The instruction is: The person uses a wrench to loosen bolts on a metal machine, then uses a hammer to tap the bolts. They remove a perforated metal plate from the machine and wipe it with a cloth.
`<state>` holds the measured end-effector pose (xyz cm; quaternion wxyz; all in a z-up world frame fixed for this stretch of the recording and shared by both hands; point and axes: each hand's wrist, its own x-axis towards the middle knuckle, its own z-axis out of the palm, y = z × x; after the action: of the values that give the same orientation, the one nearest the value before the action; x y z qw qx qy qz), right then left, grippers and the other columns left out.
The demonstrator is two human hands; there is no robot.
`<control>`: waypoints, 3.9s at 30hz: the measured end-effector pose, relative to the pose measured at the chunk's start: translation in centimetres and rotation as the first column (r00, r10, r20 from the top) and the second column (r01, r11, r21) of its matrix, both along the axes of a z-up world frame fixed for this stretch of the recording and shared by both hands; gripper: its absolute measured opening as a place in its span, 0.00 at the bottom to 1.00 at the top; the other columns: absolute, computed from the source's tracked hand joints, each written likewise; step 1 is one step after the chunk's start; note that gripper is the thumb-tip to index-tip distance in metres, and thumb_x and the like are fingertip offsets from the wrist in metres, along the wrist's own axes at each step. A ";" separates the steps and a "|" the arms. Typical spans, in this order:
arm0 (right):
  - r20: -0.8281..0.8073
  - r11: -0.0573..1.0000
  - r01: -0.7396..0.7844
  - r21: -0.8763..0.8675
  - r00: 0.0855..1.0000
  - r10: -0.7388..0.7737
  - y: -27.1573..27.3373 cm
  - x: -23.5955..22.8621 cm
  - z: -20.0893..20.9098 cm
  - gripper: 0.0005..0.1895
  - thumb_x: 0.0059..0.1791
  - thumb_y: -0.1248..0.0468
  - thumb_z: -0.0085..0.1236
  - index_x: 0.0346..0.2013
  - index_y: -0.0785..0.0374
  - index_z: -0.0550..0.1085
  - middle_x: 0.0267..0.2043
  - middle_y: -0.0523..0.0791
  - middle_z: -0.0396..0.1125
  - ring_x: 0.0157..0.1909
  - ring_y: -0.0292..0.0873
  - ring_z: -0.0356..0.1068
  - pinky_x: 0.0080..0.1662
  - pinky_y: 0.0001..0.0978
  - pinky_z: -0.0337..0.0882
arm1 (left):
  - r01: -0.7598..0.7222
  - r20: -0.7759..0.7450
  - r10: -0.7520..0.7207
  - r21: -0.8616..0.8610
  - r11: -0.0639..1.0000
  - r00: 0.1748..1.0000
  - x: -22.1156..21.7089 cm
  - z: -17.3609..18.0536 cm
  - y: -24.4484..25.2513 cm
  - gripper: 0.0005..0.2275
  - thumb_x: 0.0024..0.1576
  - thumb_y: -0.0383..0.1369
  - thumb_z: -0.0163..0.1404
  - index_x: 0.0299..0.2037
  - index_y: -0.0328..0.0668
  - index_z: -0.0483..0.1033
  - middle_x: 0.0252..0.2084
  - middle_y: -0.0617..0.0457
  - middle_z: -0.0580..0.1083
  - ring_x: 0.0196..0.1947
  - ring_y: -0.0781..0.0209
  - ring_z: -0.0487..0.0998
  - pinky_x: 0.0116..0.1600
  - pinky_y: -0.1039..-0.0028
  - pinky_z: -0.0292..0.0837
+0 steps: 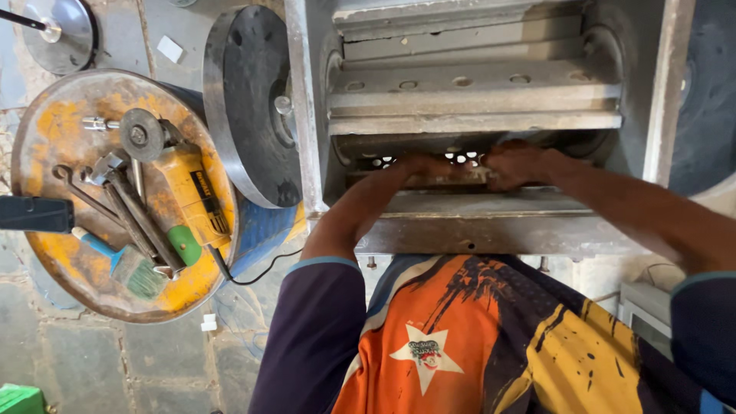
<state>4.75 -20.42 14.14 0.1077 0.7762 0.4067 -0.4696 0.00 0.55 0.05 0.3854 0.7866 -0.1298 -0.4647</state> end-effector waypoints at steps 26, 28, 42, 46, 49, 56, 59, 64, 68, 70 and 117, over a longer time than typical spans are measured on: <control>-0.159 0.939 0.266 0.217 0.959 -0.234 0.1 -1.2 2.1 0.37 0.47 0.44 0.60 0.60 0.67 0.65 0.49 0.58 0.71 0.49 0.58 0.73 0.51 0.49 0.73 | 0.107 -0.176 -0.207 -0.455 0.884 0.962 2.6 -7.2 -0.9 0.24 0.65 0.51 0.34 0.65 0.51 0.71 0.61 0.49 0.75 0.59 0.56 0.75 0.65 0.65 0.66; -0.152 0.942 0.287 0.173 0.953 -0.262 0.4 -1.8 3.4 0.34 0.47 0.43 0.58 0.58 0.65 0.68 0.46 0.56 0.73 0.48 0.57 0.75 0.50 0.49 0.76 | 0.099 -0.196 -0.203 -0.439 0.893 0.959 2.5 -7.0 -0.8 0.24 0.65 0.51 0.35 0.64 0.50 0.72 0.60 0.50 0.75 0.58 0.56 0.75 0.63 0.65 0.66; 0.052 0.940 0.292 -0.177 0.957 -0.287 -1.3 -4.6 15.8 0.28 0.50 0.40 0.50 0.51 0.57 0.72 0.31 0.45 0.75 0.27 0.43 0.76 0.34 0.39 0.79 | 0.025 -0.171 -0.067 -0.235 0.972 0.983 4.8 -7.1 0.6 0.21 0.60 0.48 0.43 0.59 0.49 0.74 0.53 0.51 0.76 0.51 0.58 0.75 0.55 0.65 0.69; 0.137 0.915 0.245 -0.321 0.968 -0.212 -3.9 -5.8 19.7 0.31 0.51 0.39 0.49 0.58 0.58 0.68 0.33 0.48 0.74 0.29 0.43 0.76 0.37 0.38 0.80 | 0.079 -0.177 -0.126 -0.255 0.964 0.976 4.6 -7.1 0.0 0.21 0.59 0.48 0.45 0.57 0.49 0.75 0.51 0.52 0.77 0.49 0.58 0.76 0.53 0.65 0.70; 0.199 0.907 0.291 -0.304 0.951 -0.238 -6.0 -6.4 21.3 0.31 0.49 0.39 0.50 0.60 0.54 0.68 0.39 0.47 0.76 0.33 0.43 0.78 0.41 0.39 0.80 | 0.106 -0.170 -0.153 -0.259 0.960 0.973 4.8 -6.8 -0.2 0.20 0.58 0.47 0.46 0.56 0.48 0.76 0.49 0.52 0.77 0.47 0.58 0.76 0.51 0.64 0.70; 0.371 0.979 0.157 -0.128 0.923 -0.100 -12.8 -7.8 21.0 0.35 0.47 0.38 0.55 0.60 0.55 0.70 0.47 0.48 0.77 0.34 0.43 0.81 0.40 0.39 0.82 | 0.150 -0.138 -0.192 -0.268 0.952 0.972 4.3 -6.1 -1.1 0.19 0.56 0.46 0.50 0.53 0.48 0.77 0.46 0.53 0.77 0.44 0.59 0.76 0.47 0.64 0.72; 0.350 0.963 0.248 -0.108 0.916 -0.197 -14.2 -9.1 20.1 0.33 0.47 0.41 0.56 0.61 0.56 0.70 0.44 0.48 0.77 0.32 0.43 0.79 0.38 0.38 0.81 | 0.136 -0.118 -0.169 -0.243 0.960 0.979 3.6 -5.9 -0.1 0.19 0.55 0.46 0.52 0.52 0.48 0.77 0.45 0.53 0.77 0.42 0.59 0.76 0.45 0.64 0.72; 0.319 0.800 0.575 -0.174 0.801 -0.506 -15.1 -13.4 20.5 0.30 0.49 0.47 0.58 0.61 0.58 0.71 0.38 0.50 0.76 0.29 0.43 0.77 0.33 0.37 0.78 | 0.120 -0.079 -0.140 -0.216 0.969 0.987 3.0 -5.7 0.5 0.18 0.53 0.45 0.54 0.50 0.47 0.78 0.42 0.54 0.78 0.39 0.59 0.76 0.42 0.64 0.73; 0.304 0.691 0.703 -0.168 0.704 -0.642 -15.2 -15.8 21.7 0.27 0.50 0.52 0.59 0.62 0.59 0.71 0.34 0.51 0.76 0.26 0.44 0.74 0.30 0.36 0.77 | 0.143 -0.051 -0.153 -0.163 0.976 0.987 3.1 -5.5 1.4 0.18 0.52 0.44 0.56 0.49 0.47 0.79 0.40 0.54 0.78 0.37 0.60 0.76 0.40 0.64 0.74; 0.296 0.644 0.746 -0.170 0.662 -0.689 -15.7 -17.5 22.0 0.26 0.50 0.54 0.59 0.62 0.59 0.72 0.31 0.51 0.76 0.25 0.44 0.73 0.28 0.36 0.76 | 0.170 -0.041 -0.177 -0.137 0.976 0.983 2.8 -5.4 0.5 0.18 0.51 0.44 0.57 0.48 0.46 0.79 0.39 0.54 0.78 0.36 0.60 0.76 0.38 0.63 0.74; 0.213 0.628 0.253 0.736 0.794 -0.570 12.6 -8.7 14.7 0.23 0.51 0.53 0.64 0.46 0.73 0.75 0.33 0.60 0.73 0.35 0.60 0.76 0.40 0.50 0.74 | 0.557 0.259 -0.650 0.352 0.753 0.715 1.6 -3.6 -3.5 0.23 0.54 0.40 0.58 0.60 0.49 0.72 0.57 0.49 0.72 0.52 0.44 0.73 0.47 0.42 0.70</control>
<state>-3.95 -7.83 28.87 -0.2078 0.9167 0.3196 -0.1194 1.59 -2.96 -3.58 0.0783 0.8137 -0.3913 -0.4227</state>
